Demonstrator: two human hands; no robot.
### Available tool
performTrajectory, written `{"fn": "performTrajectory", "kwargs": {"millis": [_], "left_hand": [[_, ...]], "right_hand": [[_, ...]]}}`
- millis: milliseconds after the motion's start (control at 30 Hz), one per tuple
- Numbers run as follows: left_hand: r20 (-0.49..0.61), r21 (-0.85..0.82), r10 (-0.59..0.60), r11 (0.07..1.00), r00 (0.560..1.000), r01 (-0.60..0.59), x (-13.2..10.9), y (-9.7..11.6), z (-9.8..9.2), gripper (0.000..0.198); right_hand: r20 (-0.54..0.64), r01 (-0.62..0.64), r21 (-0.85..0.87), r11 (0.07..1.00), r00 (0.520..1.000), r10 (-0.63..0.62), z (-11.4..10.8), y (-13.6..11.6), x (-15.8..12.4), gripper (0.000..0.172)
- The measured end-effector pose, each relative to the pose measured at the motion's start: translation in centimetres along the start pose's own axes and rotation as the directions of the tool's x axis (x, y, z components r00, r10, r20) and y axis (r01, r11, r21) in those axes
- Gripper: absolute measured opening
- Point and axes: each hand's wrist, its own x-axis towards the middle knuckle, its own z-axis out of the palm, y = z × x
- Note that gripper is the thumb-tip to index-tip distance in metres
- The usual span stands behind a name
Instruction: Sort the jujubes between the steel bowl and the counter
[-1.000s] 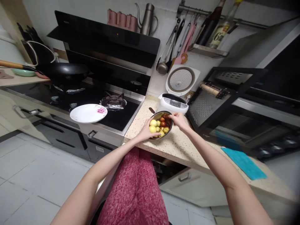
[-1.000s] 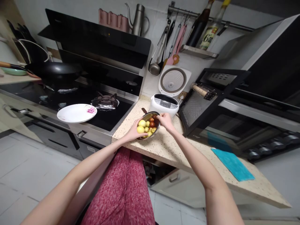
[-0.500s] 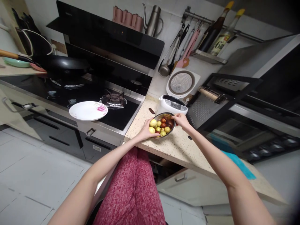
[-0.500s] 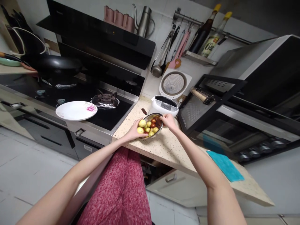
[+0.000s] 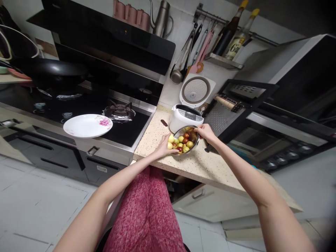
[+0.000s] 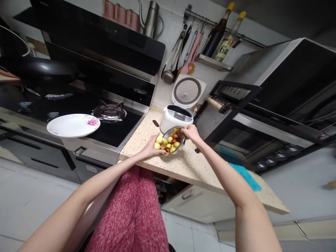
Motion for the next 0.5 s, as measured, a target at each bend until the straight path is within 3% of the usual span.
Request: {"fn": "performTrajectory", "kwargs": {"millis": [500], "left_hand": [[0.006,0.101,-0.033,0.994,0.999,0.032,0.1,-0.8,0.5,0.120]], "right_hand": [[-0.011,-0.010,-0.190,0.982,1.000,0.008,-1.4,-0.9,1.2,0.021]]}}
